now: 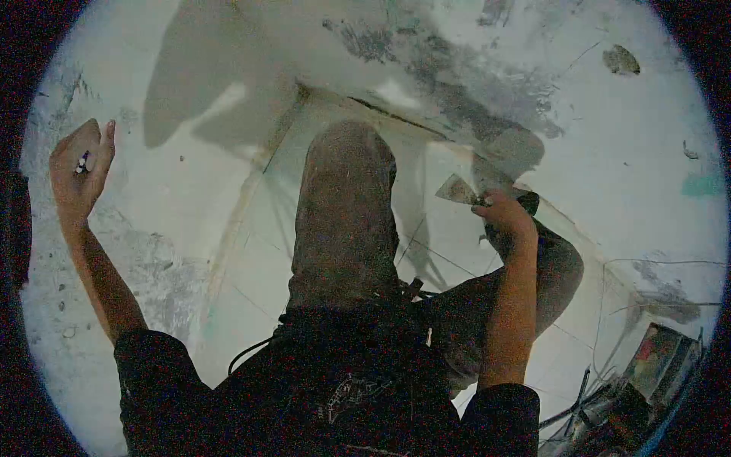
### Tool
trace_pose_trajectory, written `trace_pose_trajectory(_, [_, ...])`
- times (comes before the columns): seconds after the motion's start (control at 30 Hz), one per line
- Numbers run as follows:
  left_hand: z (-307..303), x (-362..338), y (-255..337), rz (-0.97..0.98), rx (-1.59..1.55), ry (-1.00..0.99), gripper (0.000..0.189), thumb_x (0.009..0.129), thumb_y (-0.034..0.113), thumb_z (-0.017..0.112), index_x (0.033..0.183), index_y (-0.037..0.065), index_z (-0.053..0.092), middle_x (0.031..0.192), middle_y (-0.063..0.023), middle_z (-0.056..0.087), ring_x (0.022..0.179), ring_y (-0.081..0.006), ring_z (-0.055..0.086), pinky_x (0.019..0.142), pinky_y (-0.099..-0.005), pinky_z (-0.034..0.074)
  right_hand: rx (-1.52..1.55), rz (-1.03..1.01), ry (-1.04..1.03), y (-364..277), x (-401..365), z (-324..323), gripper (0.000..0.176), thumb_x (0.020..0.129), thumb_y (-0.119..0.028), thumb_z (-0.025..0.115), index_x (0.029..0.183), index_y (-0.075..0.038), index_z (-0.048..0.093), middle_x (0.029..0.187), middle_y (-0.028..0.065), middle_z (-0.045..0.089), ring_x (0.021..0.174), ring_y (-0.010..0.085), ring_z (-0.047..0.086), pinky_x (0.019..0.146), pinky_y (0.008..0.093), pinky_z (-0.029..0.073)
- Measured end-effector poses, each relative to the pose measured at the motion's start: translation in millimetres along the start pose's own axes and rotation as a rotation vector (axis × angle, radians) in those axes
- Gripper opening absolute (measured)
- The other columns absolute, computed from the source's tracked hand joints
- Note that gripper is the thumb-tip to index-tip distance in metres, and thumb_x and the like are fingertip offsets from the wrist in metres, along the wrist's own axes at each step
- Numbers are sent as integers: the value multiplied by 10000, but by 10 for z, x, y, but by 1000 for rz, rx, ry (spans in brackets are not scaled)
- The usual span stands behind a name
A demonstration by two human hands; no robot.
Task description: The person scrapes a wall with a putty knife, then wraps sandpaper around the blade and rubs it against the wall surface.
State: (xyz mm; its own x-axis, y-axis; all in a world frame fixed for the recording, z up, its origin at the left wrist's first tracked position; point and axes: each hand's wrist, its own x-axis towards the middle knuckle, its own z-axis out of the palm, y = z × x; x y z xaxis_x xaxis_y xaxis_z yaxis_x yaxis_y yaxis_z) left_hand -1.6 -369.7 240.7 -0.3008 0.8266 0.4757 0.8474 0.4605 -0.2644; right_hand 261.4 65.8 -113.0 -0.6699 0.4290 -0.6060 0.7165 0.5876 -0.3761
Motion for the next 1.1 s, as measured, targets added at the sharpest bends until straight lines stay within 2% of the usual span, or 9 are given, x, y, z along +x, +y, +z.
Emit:
trace_pose_trajectory(0.2, [-66,112,94,-48,46,-130,333,889,66,612,644,14,392,577,-48,343,531,-125,333,499,-296,288,9,-77,-14,48,33,-103,391,852,-310,638,1123,-28,644,1078,236,656,1019,371,627,901,439,481])
trace_pose_trajectory(0.33, [-265,531,70,586,-521,370,201,609,-171,557,481,-25,505,383,-123,483,319,-93,348,364,-233,245,217,-3,4,-205,-254,-171,364,885,-225,599,1206,-54,593,1195,224,606,1112,380,578,942,442,452])
trace_pose_trajectory(0.5, [-177,707,190,237,-1147,914,493,997,523,338,644,181,364,528,65,282,383,-62,255,347,-232,279,150,-367,544,-275,-194,-182,370,900,-124,581,1262,-60,537,1129,211,625,1060,377,587,906,423,458])
trace_pose_trajectory(0.53, [164,868,96,235,-1142,995,455,1022,448,306,654,182,282,534,53,215,399,-67,151,372,-218,172,133,-449,692,-331,-200,-196,400,911,-144,586,1292,-47,508,1055,211,649,996,373,607,886,411,461])
trace_pose_trajectory(0.57, [468,1046,292,-399,-1287,1481,285,945,190,456,692,62,432,676,-26,459,629,-139,452,571,-306,361,248,-397,701,-396,-216,-253,396,919,-157,583,1284,-25,503,1035,215,648,962,354,609,854,397,463])
trace_pose_trajectory(0.6, [832,1068,90,65,-1828,986,318,932,230,484,660,106,373,627,-5,365,564,-132,361,554,-278,339,368,-347,692,-459,-226,-283,395,928,-171,580,1276,-3,498,1014,219,647,929,335,612,822,383,464])
trace_pose_trajectory(0.7, [1934,1587,752,-630,-2222,1251,356,942,263,495,639,163,339,555,24,291,470,-114,278,455,-262,250,391,-330,709,-530,-379,-325,335,940,-208,572,1146,55,544,917,215,642,796,285,585,754,362,460])
trace_pose_trajectory(0.83, [3258,1504,1790,-1504,-2162,580,297,950,308,550,715,160,443,577,44,323,472,-92,323,441,-266,268,251,-278,695,-390,-229,-355,299,943,-209,569,1047,72,574,886,213,646,772,239,581,736,347,465])
trace_pose_trajectory(1.1, [3105,1662,2123,-398,-1645,-44,352,958,339,535,1106,25,597,746,18,529,595,-47,439,538,-212,378,516,-288,635,-719,-382,-414,313,904,-133,593,1158,28,506,994,245,631,875,373,635,807,409,482])
